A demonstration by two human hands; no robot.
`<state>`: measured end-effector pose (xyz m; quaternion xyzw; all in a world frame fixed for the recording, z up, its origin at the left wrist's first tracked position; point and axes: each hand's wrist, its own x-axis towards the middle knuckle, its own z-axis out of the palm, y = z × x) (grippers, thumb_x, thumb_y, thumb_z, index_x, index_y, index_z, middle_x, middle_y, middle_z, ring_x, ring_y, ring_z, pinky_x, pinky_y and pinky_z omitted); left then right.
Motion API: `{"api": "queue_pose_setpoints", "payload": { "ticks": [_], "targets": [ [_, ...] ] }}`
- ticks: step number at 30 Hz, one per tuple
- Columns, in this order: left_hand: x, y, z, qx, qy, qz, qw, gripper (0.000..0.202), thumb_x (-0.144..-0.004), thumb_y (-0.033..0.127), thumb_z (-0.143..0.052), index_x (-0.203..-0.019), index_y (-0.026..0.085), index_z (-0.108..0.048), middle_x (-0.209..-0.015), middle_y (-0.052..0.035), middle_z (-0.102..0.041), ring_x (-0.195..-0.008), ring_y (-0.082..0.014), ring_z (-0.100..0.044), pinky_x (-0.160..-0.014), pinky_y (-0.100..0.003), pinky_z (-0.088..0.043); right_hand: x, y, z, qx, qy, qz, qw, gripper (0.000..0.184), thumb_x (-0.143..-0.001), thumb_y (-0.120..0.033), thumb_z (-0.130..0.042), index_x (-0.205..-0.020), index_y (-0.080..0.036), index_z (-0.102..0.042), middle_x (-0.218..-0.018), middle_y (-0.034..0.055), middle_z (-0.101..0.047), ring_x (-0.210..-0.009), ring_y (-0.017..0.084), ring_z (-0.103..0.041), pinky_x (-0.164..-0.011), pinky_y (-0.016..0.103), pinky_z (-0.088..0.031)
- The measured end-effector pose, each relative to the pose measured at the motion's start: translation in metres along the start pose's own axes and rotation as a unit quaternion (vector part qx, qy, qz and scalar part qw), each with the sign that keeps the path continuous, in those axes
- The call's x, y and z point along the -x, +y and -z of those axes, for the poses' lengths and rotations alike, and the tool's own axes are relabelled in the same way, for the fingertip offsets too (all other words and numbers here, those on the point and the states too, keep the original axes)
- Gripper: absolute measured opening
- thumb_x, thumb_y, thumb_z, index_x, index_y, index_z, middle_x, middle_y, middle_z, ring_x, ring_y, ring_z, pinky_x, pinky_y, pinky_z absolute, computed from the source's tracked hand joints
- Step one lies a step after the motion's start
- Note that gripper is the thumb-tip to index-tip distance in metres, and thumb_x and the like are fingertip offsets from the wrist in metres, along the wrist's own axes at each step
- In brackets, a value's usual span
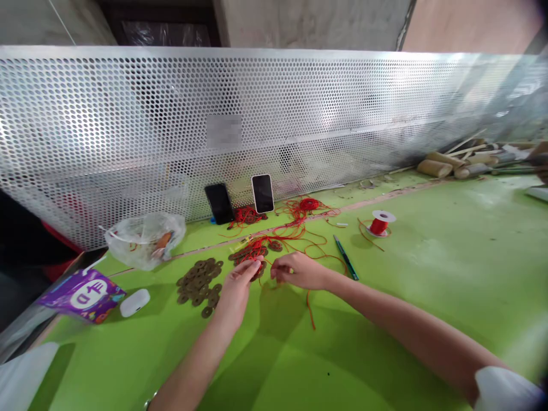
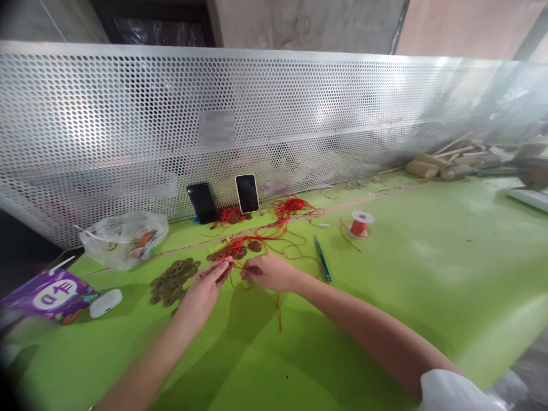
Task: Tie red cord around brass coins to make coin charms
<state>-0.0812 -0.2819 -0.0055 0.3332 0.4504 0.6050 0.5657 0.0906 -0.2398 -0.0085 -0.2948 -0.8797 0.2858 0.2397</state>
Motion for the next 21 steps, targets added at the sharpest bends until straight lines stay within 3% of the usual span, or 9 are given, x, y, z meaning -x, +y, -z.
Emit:
{"api": "queue_pose_setpoints", "payload": {
  "ticks": [3,6,8,10,12,17,21],
  "targets": [
    [-0.001,0.0,0.001,0.005,0.002,0.0,1.0,0.015,-0.055,0.027,-0.078,-0.065,0.019,-0.071,-0.078,-0.0036,-0.074,-0.08,-0.0173,-0.067,-0.088,-0.032,-0.048,0.0,0.004,-0.003,0.016,0.017,0.001,1.0,0.019,-0.088,-0.018,-0.046,-0.08,-0.015,-0.063,-0.07,0.0018,-0.065,-0.059,0.01,-0.057,-0.057,0.02,-0.041],
    [-0.002,0.0,0.001,0.018,-0.001,-0.007,1.0,0.012,-0.056,0.025,-0.077,-0.065,0.019,-0.071,-0.077,-0.0029,-0.074,-0.08,-0.0171,-0.067,-0.089,-0.033,-0.046,0.005,0.005,-0.006,0.127,0.147,0.042,0.98,0.014,-0.088,-0.022,-0.048,-0.088,-0.015,-0.06,-0.079,0.0049,-0.063,-0.067,0.012,-0.056,-0.061,0.023,-0.041],
    [-0.002,0.0,0.0,0.037,-0.003,-0.006,0.999,0.012,-0.054,0.023,-0.079,-0.062,0.02,-0.071,-0.075,-0.0017,-0.074,-0.078,-0.0164,-0.067,-0.088,-0.031,-0.047,0.008,0.005,-0.008,0.245,0.188,0.146,0.94,0.013,-0.089,-0.021,-0.047,-0.092,-0.017,-0.06,-0.081,0.0048,-0.062,-0.071,0.014,-0.054,-0.064,0.026,-0.039],
    [0.001,0.001,-0.002,0.051,0.0,0.003,0.999,0.013,-0.051,0.021,-0.08,-0.061,0.02,-0.071,-0.074,-0.0008,-0.074,-0.074,-0.0151,-0.067,-0.084,-0.029,-0.048,0.009,0.007,-0.011,0.341,0.154,0.259,0.89,0.017,-0.092,-0.019,-0.044,-0.098,-0.022,-0.06,-0.079,0.0022,-0.062,-0.071,0.014,-0.052,-0.065,0.028,-0.035],
    [0.003,0.002,-0.005,0.054,-0.002,0.016,0.998,0.015,-0.049,0.02,-0.082,-0.061,0.02,-0.072,-0.074,-0.0001,-0.074,-0.07,-0.0134,-0.066,-0.078,-0.027,-0.049,0.007,0.011,-0.015,0.394,0.127,0.306,0.858,0.021,-0.094,-0.017,-0.043,-0.104,-0.025,-0.059,-0.079,0.0004,-0.062,-0.071,0.013,-0.051,-0.065,0.029,-0.033],
    [0.006,0.002,-0.008,0.054,-0.019,0.03,0.998,0.014,-0.05,0.02,-0.082,-0.06,0.019,-0.072,-0.07,0.0005,-0.073,-0.068,-0.0122,-0.064,-0.074,-0.026,-0.048,-0.001,0.027,-0.022,0.41,0.151,0.267,0.859,0.022,-0.097,-0.025,-0.041,-0.097,-0.021,-0.062,-0.086,0.0019,-0.065,-0.074,0.014,-0.052,-0.067,0.031,-0.032],
    [0.001,0.002,-0.002,0.074,0.003,0.021,0.997,0.015,-0.05,0.018,-0.082,-0.061,0.019,-0.071,-0.072,0.001,-0.074,-0.069,-0.0126,-0.067,-0.081,-0.027,-0.048,0.004,0.023,-0.018,0.395,0.125,0.29,0.863,0.024,-0.097,-0.026,-0.041,-0.087,-0.02,-0.063,-0.084,0.0014,-0.066,-0.075,0.013,-0.054,-0.069,0.03,-0.032]
  ]
}}
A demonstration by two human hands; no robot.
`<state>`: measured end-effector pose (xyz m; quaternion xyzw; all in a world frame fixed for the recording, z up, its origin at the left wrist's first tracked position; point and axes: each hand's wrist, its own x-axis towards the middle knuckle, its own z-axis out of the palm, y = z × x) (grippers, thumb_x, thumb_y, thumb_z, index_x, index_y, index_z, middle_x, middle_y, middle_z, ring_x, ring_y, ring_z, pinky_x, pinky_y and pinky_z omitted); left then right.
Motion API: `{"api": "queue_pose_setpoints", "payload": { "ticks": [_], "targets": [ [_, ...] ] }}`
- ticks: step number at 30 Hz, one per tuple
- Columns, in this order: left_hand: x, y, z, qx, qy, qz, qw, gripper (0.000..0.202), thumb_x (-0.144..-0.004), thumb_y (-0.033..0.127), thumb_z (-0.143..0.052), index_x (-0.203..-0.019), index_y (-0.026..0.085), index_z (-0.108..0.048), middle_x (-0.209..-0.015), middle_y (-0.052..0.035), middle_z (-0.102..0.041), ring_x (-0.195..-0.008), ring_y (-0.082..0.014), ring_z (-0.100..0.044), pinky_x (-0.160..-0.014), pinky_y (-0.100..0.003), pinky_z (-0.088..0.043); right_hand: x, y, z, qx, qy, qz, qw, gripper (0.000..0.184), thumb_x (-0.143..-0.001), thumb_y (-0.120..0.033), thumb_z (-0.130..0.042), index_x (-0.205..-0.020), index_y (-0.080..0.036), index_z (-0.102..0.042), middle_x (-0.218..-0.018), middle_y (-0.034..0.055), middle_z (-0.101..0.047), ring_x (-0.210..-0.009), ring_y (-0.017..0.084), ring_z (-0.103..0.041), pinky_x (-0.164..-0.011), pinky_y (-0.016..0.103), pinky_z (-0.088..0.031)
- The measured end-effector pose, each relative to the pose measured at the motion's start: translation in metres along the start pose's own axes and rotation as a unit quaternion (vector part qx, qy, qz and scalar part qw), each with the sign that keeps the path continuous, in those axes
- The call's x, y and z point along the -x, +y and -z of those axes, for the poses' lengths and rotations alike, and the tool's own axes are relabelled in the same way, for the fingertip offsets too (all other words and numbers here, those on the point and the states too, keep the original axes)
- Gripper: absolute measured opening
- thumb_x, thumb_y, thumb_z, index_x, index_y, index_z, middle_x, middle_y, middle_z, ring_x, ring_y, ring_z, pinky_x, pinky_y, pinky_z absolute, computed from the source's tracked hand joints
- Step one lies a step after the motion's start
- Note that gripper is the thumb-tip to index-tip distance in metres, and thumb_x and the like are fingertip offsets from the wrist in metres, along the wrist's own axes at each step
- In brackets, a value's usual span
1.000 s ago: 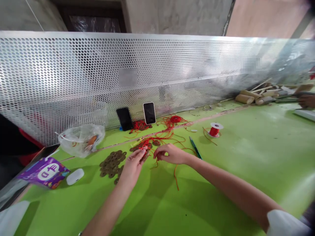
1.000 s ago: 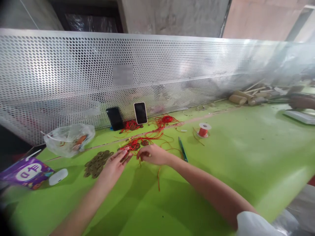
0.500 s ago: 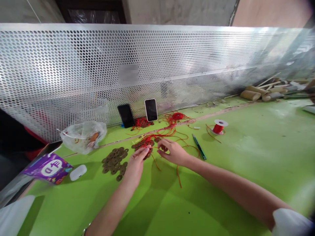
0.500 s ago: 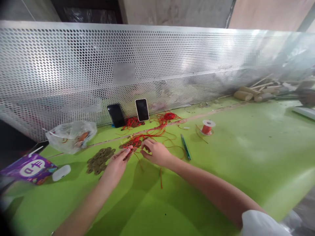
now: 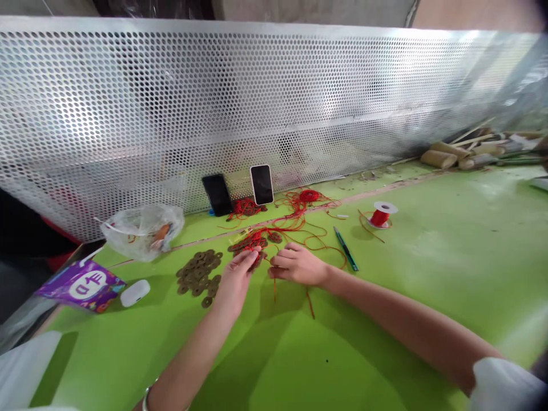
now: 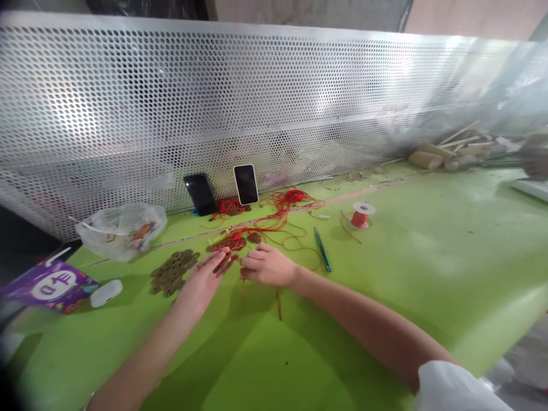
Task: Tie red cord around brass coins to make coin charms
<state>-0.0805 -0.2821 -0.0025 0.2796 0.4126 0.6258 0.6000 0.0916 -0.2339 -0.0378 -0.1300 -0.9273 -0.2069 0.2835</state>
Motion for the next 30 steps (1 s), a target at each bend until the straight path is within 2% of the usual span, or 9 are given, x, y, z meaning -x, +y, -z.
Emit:
{"api": "queue_pose_setpoints", "payload": {
  "ticks": [4,9,13,17,22,26,30],
  "targets": [
    [-0.003,0.003,0.007,0.015,0.02,-0.01,1.0,0.013,-0.054,0.018,-0.079,-0.064,0.018,-0.071,-0.076,0.0001,-0.074,-0.073,-0.0152,-0.069,-0.085,-0.03,-0.05,-0.002,-0.006,0.011,-0.051,-0.024,0.021,0.998,0.026,-0.097,-0.031,-0.039,-0.095,-0.019,-0.062,-0.089,0.0033,-0.066,-0.08,0.013,-0.056,-0.067,0.028,-0.034],
    [0.0,0.001,0.005,0.035,0.013,0.002,0.999,0.01,-0.06,0.018,-0.077,-0.067,0.018,-0.071,-0.083,-0.001,-0.074,-0.084,-0.0192,-0.07,-0.091,-0.033,-0.049,-0.005,-0.012,0.01,-0.099,-0.069,0.023,0.992,0.031,-0.098,-0.033,-0.033,-0.101,-0.019,-0.061,-0.102,0.0059,-0.065,-0.089,0.015,-0.056,-0.071,0.028,-0.038],
    [0.0,0.0,0.004,0.027,0.021,-0.024,0.999,0.01,-0.059,0.019,-0.077,-0.068,0.019,-0.071,-0.082,-0.0004,-0.074,-0.081,-0.0188,-0.07,-0.092,-0.033,-0.048,-0.007,-0.016,0.013,-0.151,-0.079,-0.001,0.985,0.036,-0.098,-0.035,-0.032,-0.088,-0.017,-0.062,-0.09,0.0059,-0.063,-0.081,0.016,-0.053,-0.072,0.029,-0.04],
    [-0.003,0.0,0.008,-0.005,0.043,-0.079,0.996,0.009,-0.06,0.02,-0.076,-0.068,0.021,-0.072,-0.08,0.0004,-0.074,-0.081,-0.0186,-0.07,-0.093,-0.036,-0.047,-0.013,-0.02,0.026,-0.24,-0.062,-0.056,0.967,0.043,-0.099,-0.034,-0.023,-0.082,-0.015,-0.057,-0.079,0.0071,-0.056,-0.073,0.017,-0.048,-0.071,0.028,-0.04],
    [-0.006,-0.003,0.013,-0.027,0.059,-0.114,0.991,0.013,-0.058,0.025,-0.078,-0.07,0.021,-0.073,-0.078,0.0006,-0.074,-0.078,-0.0173,-0.069,-0.089,-0.037,-0.048,-0.019,-0.023,0.038,-0.326,-0.01,-0.139,0.935,0.044,-0.099,-0.036,-0.018,-0.071,-0.017,-0.046,-0.074,0.0056,-0.048,-0.07,0.016,-0.043,-0.067,0.028,-0.039],
    [-0.006,-0.006,0.014,-0.075,0.103,-0.128,0.984,0.021,-0.056,0.028,-0.08,-0.074,0.019,-0.074,-0.08,-0.0019,-0.075,-0.077,-0.0176,-0.067,-0.081,-0.035,-0.052,-0.024,-0.024,0.042,-0.425,-0.002,-0.188,0.886,0.043,-0.099,-0.041,-0.019,-0.065,-0.019,-0.036,-0.066,0.001,-0.039,-0.061,0.012,-0.039,-0.058,0.025,-0.036],
    [-0.005,-0.007,0.014,-0.122,0.086,-0.128,0.981,0.024,-0.056,0.029,-0.08,-0.076,0.017,-0.075,-0.078,-0.0033,-0.075,-0.065,-0.0146,-0.066,-0.07,-0.03,-0.055,-0.024,-0.023,0.046,-0.483,0.015,-0.248,0.84,0.046,-0.097,-0.047,-0.023,-0.063,-0.019,-0.035,-0.064,-0.0002,-0.038,-0.059,0.011,-0.038,-0.057,0.025,-0.035]
  ]
}}
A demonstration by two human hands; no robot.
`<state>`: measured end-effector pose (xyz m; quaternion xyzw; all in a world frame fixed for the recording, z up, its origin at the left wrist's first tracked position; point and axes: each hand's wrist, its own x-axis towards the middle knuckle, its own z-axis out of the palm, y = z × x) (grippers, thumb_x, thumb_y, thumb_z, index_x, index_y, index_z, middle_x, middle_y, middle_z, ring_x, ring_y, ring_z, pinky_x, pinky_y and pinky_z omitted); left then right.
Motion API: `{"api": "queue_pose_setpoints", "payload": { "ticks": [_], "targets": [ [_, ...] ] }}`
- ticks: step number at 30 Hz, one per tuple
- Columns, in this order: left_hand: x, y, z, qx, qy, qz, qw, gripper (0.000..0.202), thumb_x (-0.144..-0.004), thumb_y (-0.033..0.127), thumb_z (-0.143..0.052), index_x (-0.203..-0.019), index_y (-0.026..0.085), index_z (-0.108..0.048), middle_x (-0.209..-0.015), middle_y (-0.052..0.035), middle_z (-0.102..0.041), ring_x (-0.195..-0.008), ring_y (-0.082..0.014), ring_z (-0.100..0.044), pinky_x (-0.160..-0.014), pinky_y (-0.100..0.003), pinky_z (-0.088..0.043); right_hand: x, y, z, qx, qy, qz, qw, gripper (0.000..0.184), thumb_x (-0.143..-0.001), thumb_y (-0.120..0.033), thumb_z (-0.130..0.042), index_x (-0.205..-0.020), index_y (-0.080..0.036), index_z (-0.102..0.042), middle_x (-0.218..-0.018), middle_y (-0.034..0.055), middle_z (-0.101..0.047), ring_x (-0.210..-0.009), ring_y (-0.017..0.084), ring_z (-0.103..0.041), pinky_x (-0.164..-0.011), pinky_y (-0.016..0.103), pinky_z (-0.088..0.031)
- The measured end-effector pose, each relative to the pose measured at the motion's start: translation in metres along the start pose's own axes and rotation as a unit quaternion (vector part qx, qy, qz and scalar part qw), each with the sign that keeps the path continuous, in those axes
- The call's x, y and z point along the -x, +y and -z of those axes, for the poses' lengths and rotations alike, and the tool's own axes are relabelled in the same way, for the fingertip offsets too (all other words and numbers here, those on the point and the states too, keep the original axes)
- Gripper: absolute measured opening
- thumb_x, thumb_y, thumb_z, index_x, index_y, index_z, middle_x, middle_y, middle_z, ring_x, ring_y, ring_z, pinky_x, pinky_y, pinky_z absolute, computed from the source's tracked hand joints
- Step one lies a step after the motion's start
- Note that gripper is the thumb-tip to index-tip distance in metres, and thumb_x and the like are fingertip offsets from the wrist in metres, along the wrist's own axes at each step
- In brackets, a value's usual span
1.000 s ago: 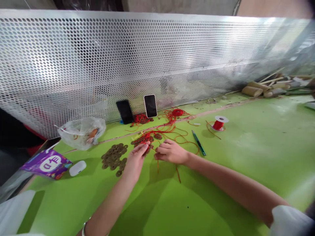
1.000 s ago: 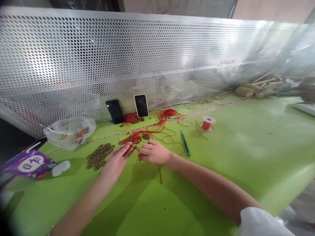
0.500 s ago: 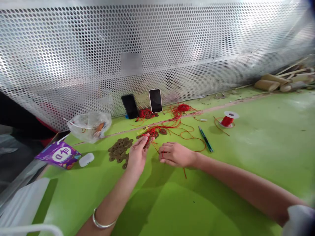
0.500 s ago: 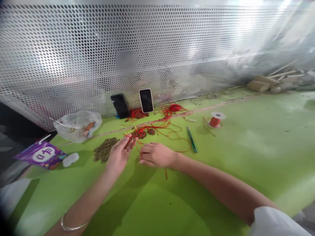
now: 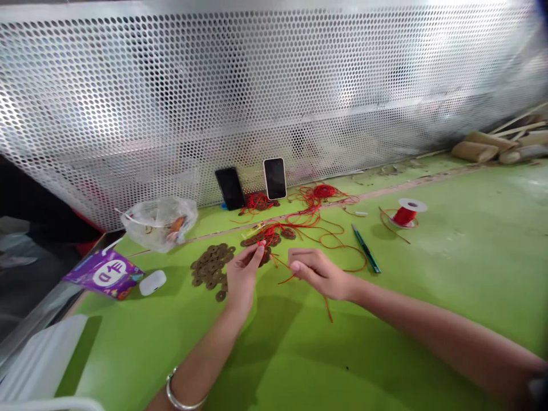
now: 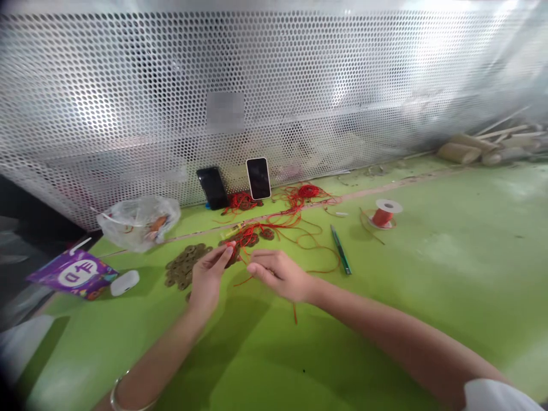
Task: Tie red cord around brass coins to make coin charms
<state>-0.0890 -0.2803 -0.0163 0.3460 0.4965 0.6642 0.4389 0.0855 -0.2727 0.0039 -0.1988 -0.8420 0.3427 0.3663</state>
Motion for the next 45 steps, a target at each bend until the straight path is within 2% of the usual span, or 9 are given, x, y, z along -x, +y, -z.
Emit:
{"api": "queue_pose_setpoints", "payload": {
  "ticks": [4,8,14,22,30,34,37,40,45],
  "targets": [
    [0.0,-0.001,-0.001,-0.007,-0.029,0.0,1.0,0.024,-0.056,0.031,-0.08,-0.076,0.017,-0.075,-0.081,-0.0039,-0.075,-0.063,-0.0137,-0.065,-0.065,-0.028,-0.056,-0.001,0.002,0.006,-0.099,0.069,-0.057,0.991,0.047,-0.094,-0.053,-0.029,-0.065,-0.018,-0.04,-0.064,0.0,-0.041,-0.058,0.012,-0.043,-0.056,0.025,-0.038],
    [-0.002,-0.005,0.002,-0.028,-0.051,-0.004,0.998,0.024,-0.059,0.032,-0.079,-0.078,0.018,-0.075,-0.087,-0.0048,-0.075,-0.067,-0.0141,-0.066,-0.066,-0.027,-0.056,-0.003,0.005,0.011,-0.178,0.096,-0.084,0.976,0.045,-0.093,-0.052,-0.033,-0.066,-0.018,-0.042,-0.062,-0.0008,-0.042,-0.057,0.011,-0.043,-0.056,0.025,-0.038],
    [-0.002,-0.006,0.006,-0.124,-0.096,-0.038,0.987,0.028,-0.066,0.033,-0.075,-0.088,0.016,-0.074,-0.089,-0.0069,-0.075,-0.075,-0.017,-0.067,-0.071,-0.028,-0.055,-0.004,0.002,0.013,-0.172,0.099,-0.097,0.975,0.046,-0.093,-0.051,-0.035,-0.063,-0.017,-0.042,-0.06,-0.0019,-0.041,-0.056,0.011,-0.043,-0.056,0.025,-0.037],
    [0.005,0.001,0.006,-0.273,-0.103,-0.115,0.95,0.022,-0.07,0.03,-0.069,-0.087,0.016,-0.073,-0.077,-0.0047,-0.074,-0.065,-0.017,-0.066,-0.066,-0.028,-0.053,-0.001,-0.023,0.005,-0.156,-0.053,-0.084,0.983,0.037,-0.092,-0.047,-0.042,-0.069,-0.018,-0.041,-0.064,-0.0032,-0.04,-0.057,0.009,-0.04,-0.055,0.022,-0.036],
    [0.008,0.008,0.005,-0.312,-0.093,-0.124,0.937,0.02,-0.071,0.033,-0.067,-0.08,0.016,-0.071,-0.073,-0.005,-0.073,-0.065,-0.0187,-0.066,-0.063,-0.028,-0.052,-0.002,-0.016,-0.002,-0.207,-0.059,-0.107,0.971,0.037,-0.092,-0.049,-0.042,-0.073,-0.017,-0.046,-0.067,-0.0023,-0.043,-0.059,0.009,-0.046,-0.057,0.023,-0.041],
    [0.009,0.009,0.003,-0.306,-0.087,-0.12,0.94,0.02,-0.069,0.032,-0.068,-0.08,0.015,-0.071,-0.073,-0.005,-0.073,-0.064,-0.0185,-0.067,-0.062,-0.027,-0.052,-0.002,-0.004,-0.008,-0.024,0.061,-0.081,0.995,0.033,-0.085,-0.046,-0.056,-0.073,-0.017,-0.063,-0.084,0.0046,-0.047,-0.085,0.015,-0.049,-0.075,0.029,-0.046],
    [0.01,0.009,0.003,-0.315,-0.088,-0.126,0.936,0.022,-0.07,0.033,-0.067,-0.081,0.014,-0.071,-0.072,-0.0052,-0.073,-0.063,-0.0179,-0.066,-0.06,-0.026,-0.051,-0.001,-0.002,-0.009,0.145,0.135,-0.033,0.98,0.018,-0.078,-0.039,-0.067,-0.073,-0.022,-0.071,-0.103,0.0084,-0.046,-0.103,0.022,-0.043,-0.091,0.039,-0.041],
    [0.01,0.01,0.003,-0.33,-0.09,-0.124,0.932,0.022,-0.071,0.034,-0.066,-0.081,0.015,-0.071,-0.07,-0.0044,-0.073,-0.061,-0.0169,-0.065,-0.058,-0.025,-0.05,0.001,-0.007,-0.006,0.215,0.153,0.019,0.965,0.011,-0.077,-0.035,-0.07,-0.074,-0.024,-0.072,-0.115,0.0081,-0.047,-0.11,0.024,-0.042,-0.094,0.042,-0.036],
    [0.006,0.009,0.004,-0.305,-0.063,-0.105,0.945,0.018,-0.069,0.033,-0.068,-0.077,0.016,-0.071,-0.062,-0.0017,-0.071,-0.054,-0.015,-0.064,-0.052,-0.023,-0.049,0.001,-0.017,-0.002,0.205,0.12,0.064,0.969,0.019,-0.082,-0.038,-0.064,-0.075,-0.021,-0.07,-0.078,0.0042,-0.062,-0.076,0.017,-0.053,-0.072,0.033,-0.038]
  ]
}}
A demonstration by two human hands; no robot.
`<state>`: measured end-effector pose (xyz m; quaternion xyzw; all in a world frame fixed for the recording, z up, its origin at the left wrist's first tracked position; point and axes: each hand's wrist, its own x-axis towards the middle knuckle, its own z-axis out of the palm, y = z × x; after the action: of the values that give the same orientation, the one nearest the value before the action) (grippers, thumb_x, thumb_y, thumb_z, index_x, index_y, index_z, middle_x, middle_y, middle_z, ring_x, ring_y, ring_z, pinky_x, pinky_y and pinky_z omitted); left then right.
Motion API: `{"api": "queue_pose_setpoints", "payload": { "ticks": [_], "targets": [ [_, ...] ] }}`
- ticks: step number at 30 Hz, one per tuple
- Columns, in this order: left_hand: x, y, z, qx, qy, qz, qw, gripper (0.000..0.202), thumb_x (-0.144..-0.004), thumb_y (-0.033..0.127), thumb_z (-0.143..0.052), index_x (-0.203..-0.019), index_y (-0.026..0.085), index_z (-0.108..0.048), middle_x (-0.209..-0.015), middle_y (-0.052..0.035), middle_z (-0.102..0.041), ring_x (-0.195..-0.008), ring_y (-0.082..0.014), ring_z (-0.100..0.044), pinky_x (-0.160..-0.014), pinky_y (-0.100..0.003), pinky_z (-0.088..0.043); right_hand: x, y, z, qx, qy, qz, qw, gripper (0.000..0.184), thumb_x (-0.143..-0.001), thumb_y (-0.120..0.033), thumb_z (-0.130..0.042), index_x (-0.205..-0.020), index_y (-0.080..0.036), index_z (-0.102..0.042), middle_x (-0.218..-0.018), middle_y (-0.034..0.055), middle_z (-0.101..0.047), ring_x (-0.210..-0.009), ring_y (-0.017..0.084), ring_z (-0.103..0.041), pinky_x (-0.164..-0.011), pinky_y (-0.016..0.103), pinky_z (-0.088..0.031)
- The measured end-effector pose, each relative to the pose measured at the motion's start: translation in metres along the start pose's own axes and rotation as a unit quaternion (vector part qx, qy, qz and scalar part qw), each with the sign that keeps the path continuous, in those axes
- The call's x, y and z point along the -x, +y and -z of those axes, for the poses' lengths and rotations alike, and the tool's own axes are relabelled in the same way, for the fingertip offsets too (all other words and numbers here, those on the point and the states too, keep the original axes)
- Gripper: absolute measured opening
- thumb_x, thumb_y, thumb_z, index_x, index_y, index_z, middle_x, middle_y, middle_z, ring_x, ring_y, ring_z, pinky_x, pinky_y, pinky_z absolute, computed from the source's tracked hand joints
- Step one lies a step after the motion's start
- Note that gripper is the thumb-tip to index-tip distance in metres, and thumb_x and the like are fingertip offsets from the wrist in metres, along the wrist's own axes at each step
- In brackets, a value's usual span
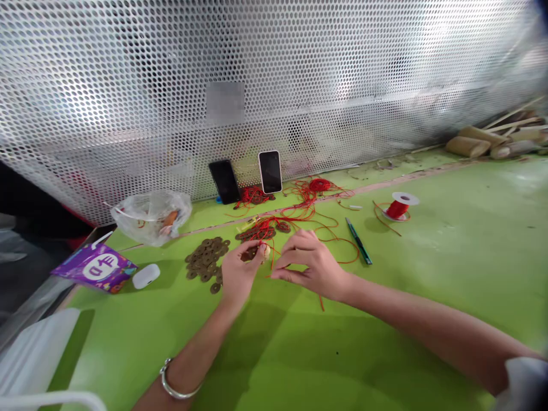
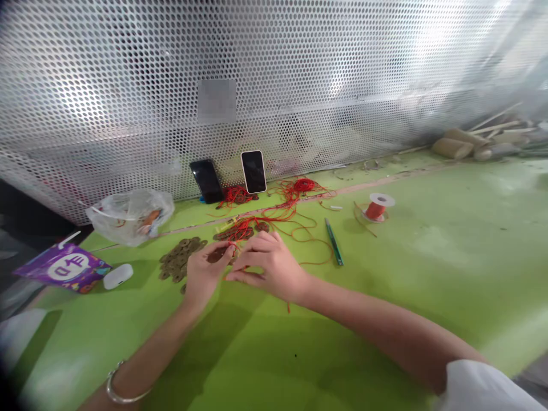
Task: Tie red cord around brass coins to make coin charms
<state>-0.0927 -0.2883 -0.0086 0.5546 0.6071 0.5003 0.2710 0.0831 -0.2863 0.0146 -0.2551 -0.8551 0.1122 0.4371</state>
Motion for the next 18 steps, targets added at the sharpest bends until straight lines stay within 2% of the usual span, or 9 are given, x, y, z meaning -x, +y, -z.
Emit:
{"api": "queue_pose_setpoints", "payload": {
  "ticks": [3,6,9,12,15,18],
  "targets": [
    [-0.003,-0.002,0.0,0.064,-0.004,0.02,0.998,0.016,-0.065,0.03,-0.071,-0.074,0.017,-0.071,-0.057,-0.0004,-0.069,-0.05,-0.0142,-0.061,-0.049,-0.023,-0.048,-0.001,0.002,-0.001,-0.032,-0.024,-0.001,0.999,0.022,-0.085,-0.037,-0.061,-0.074,-0.019,-0.068,-0.067,0.0019,-0.063,-0.064,0.014,-0.054,-0.066,0.029,-0.037],
    [-0.005,-0.004,-0.002,0.174,-0.033,0.085,0.981,0.018,-0.059,0.03,-0.077,-0.07,0.016,-0.071,-0.057,0.0,-0.068,-0.047,-0.0126,-0.059,-0.048,-0.023,-0.048,-0.002,0.013,-0.002,-0.054,-0.037,-0.005,0.998,0.025,-0.088,-0.038,-0.056,-0.074,-0.019,-0.066,-0.066,0.0026,-0.064,-0.062,0.013,-0.055,-0.065,0.027,-0.039],
    [-0.006,-0.004,-0.004,0.24,-0.058,0.139,0.959,0.023,-0.054,0.03,-0.08,-0.068,0.014,-0.07,-0.058,-0.0006,-0.067,-0.045,-0.0109,-0.057,-0.048,-0.024,-0.05,-0.004,0.025,-0.001,-0.058,-0.042,-0.044,0.996,0.027,-0.089,-0.038,-0.054,-0.076,-0.017,-0.065,-0.069,0.0046,-0.064,-0.064,0.014,-0.054,-0.062,0.025,-0.04],
    [-0.008,-0.007,-0.004,0.272,-0.062,0.171,0.945,0.023,-0.056,0.03,-0.08,-0.071,0.015,-0.071,-0.064,-0.0011,-0.069,-0.046,-0.0097,-0.057,-0.05,-0.024,-0.053,-0.004,0.032,0.0,-0.071,-0.068,-0.088,0.991,0.027,-0.088,-0.037,-0.054,-0.076,-0.015,-0.064,-0.068,0.0041,-0.062,-0.059,0.012,-0.051,-0.057,0.023,-0.038],
    [-0.011,-0.011,-0.003,0.34,-0.042,0.217,0.914,0.019,-0.061,0.026,-0.077,-0.077,0.017,-0.072,-0.068,-0.0006,-0.07,-0.045,-0.007,-0.056,-0.05,-0.021,-0.052,-0.002,0.033,-0.003,-0.099,-0.12,-0.096,0.983,0.026,-0.088,-0.035,-0.055,-0.076,-0.014,-0.064,-0.066,0.0027,-0.061,-0.056,0.01,-0.05,-0.055,0.022,-0.037],
    [-0.013,-0.013,-0.001,0.408,-0.028,0.255,0.876,0.015,-0.064,0.021,-0.075,-0.079,0.018,-0.072,-0.061,0.0021,-0.066,-0.04,-0.0042,-0.051,-0.047,-0.018,-0.05,0.0,0.028,-0.005,-0.132,-0.165,-0.081,0.974,0.024,-0.087,-0.035,-0.056,-0.077,-0.014,-0.065,-0.066,0.002,-0.061,-0.057,0.01,-0.052,-0.056,0.021,-0.038]
  ]
}}
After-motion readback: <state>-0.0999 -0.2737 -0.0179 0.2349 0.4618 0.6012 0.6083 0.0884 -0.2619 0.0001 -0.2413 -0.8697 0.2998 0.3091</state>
